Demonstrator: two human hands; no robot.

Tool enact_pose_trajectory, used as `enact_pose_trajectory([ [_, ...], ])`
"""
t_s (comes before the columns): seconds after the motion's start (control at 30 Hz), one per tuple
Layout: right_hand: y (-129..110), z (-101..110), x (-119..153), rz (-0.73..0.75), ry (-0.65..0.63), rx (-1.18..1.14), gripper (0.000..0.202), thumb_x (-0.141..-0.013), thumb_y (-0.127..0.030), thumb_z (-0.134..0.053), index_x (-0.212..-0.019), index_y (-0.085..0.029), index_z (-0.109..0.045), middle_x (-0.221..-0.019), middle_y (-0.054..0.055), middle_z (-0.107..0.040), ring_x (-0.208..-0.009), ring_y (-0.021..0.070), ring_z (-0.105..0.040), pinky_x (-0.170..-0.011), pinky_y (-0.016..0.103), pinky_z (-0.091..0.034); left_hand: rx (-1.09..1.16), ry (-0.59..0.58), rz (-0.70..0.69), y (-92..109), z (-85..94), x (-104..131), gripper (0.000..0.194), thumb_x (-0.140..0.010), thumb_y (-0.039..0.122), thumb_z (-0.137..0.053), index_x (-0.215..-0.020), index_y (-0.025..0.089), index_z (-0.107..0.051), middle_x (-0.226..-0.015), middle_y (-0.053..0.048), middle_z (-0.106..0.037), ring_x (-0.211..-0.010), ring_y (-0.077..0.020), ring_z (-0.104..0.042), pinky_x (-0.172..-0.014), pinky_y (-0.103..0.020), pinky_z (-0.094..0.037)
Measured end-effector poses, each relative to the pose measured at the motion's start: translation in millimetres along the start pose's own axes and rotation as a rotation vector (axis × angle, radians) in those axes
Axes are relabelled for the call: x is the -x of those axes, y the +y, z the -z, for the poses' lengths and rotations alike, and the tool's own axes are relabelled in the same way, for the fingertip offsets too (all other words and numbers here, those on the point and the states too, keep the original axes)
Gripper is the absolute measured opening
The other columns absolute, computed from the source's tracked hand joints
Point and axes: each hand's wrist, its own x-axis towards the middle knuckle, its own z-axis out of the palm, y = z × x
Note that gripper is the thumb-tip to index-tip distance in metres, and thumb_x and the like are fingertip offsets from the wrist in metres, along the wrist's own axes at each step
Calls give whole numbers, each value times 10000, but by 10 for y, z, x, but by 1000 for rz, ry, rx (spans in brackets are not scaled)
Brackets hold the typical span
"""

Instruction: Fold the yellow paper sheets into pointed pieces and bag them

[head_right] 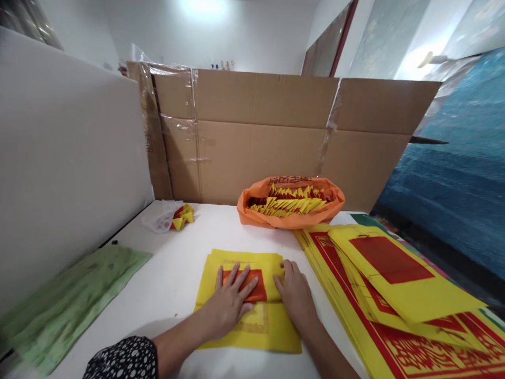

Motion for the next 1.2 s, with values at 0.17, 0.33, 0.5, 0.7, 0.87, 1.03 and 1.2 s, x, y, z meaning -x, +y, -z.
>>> enact_pose_trajectory([
  [0.17, -221, -76, 348, 585, -56, 88, 549, -903, -407, -530, -1426, -262, -442, -1523, 118, -358, -1391, 355, -298, -1094, 532, -247, -12, -24, -46, 7, -12, 19, 735, -945, 613, -332, -1538, 251, -93, -1595, -152, -65, -1441, -444, -23, -1039, -775, -29],
  [0.33, -192, -316, 595, 544, -330, 82, 980, -789, -673, -582, -1537, -247, -113, -1587, 132, -121, -1428, 470, -40, -1068, 710, -150, -20, -41, -66, -12, 49, 57, 929, -876, 674, -433, -1535, 160, -27, -1582, -196, -12, -1441, -439, 15, -1069, -734, -22],
  [0.5, 35, -226, 670, 351, -419, 75, 849, -775, -717, -566, -1490, -389, -243, -1596, 95, -35, -1415, 473, 10, -1059, 733, -118, 44, -71, -302, -260, 216, 406, 831, -909, 659, -395, -1537, 224, -69, -1587, -141, -62, -1462, -342, -23, -1156, -594, -72],
  [0.7, 296, 36, 691, 277, -469, 15, 855, -855, -654, -500, -1526, -236, -175, -1586, 139, -69, -1452, 337, -57, -1150, 545, -197, 82, 16, -251, -558, 302, 817, 563, -993, 419, -414, -1512, 301, -229, -1580, -65, -194, -1454, -259, -175, -1171, -456, -240],
  [0.87, 18, 11, 451, 180, -222, 92, 673, -869, -483, -592, -1444, -173, -430, -1507, 150, -365, -1430, 366, -208, -1148, 562, -202, 57, 144, -181, -625, 298, 727, 462, -984, 250, -425, -1446, 262, -405, -1453, -63, -476, -1312, -208, -477, -1092, -362, -417],
  [1.03, -630, -287, 365, 465, -165, 39, 514, -922, -343, -531, -1411, -193, -474, -1473, 117, -427, -1382, 294, -362, -1091, 484, -355, -138, 117, -202, -619, 298, 644, 448, -972, 166, -403, -1416, 215, -426, -1314, -119, -591, -1128, -221, -628, -975, -342, -513],
  [1.2, -563, -397, 294, 593, -93, 61, 489, -918, -106, -415, -1395, -182, -494, -1428, 106, -490, -1363, 269, -397, -1103, 468, -349, -176, 164, -200, -445, 268, 660, 438, -985, 122, -343, -1416, 190, -385, -1285, -140, -607, -1112, -228, -638, -915, -347, -547],
])
